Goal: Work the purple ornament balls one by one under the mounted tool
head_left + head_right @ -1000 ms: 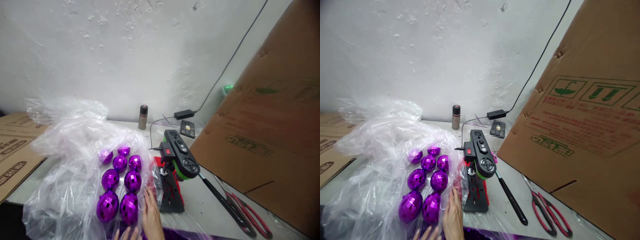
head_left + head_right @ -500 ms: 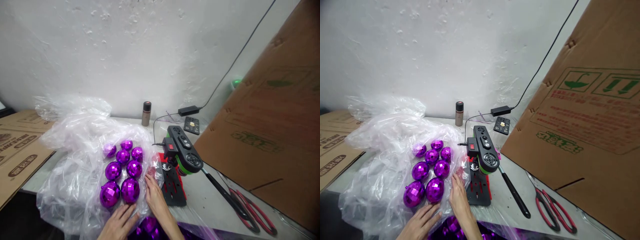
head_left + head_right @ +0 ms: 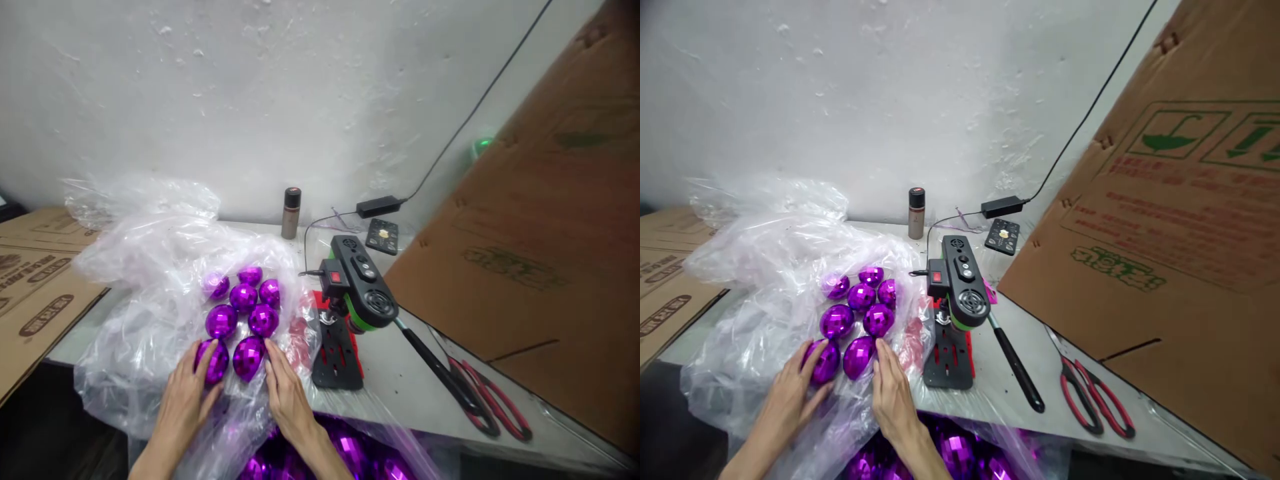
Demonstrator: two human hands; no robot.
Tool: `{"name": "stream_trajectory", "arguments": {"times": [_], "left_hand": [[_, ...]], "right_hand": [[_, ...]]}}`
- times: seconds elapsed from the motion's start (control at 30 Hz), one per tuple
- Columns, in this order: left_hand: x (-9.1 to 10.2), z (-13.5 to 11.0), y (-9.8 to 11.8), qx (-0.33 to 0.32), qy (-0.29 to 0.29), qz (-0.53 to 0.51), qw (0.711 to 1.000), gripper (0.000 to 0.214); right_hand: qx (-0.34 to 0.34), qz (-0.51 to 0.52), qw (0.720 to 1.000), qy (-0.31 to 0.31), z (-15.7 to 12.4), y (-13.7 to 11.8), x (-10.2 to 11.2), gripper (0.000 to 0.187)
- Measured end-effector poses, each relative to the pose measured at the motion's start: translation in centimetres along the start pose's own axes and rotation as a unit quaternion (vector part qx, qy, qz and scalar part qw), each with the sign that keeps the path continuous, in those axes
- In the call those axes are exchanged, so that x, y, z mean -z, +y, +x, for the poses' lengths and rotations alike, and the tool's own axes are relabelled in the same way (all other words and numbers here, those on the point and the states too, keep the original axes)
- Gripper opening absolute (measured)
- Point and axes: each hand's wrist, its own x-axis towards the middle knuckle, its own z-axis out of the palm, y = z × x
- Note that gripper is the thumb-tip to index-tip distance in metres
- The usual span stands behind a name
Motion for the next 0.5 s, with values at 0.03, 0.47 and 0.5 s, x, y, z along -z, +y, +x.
{"name": "stream_trajectory", "arguments": {"times": [0.03,0.47,0.5], "left_hand": [[0.1,0.6,-0.1,0.035,-0.002,-0.027,0.999,0.054],[2.2,-0.9,14.1,0.387,-0.067,-0.815,0.426,0.048],[1.2,-0.9,15.6,0.364,-0.099,-0.855,0.356,0.04]], "right_hand": [[-0.007,0.0,1.0,-0.012,0.0,0.5,-0.3,0.061],[-0.003,0.044,0.999,-0.015,-2.1,-1.6,6.4,0.058],[-0.032,0.063,0.997,-0.019,-2.7,-1.7,7.8,0.051]]}}
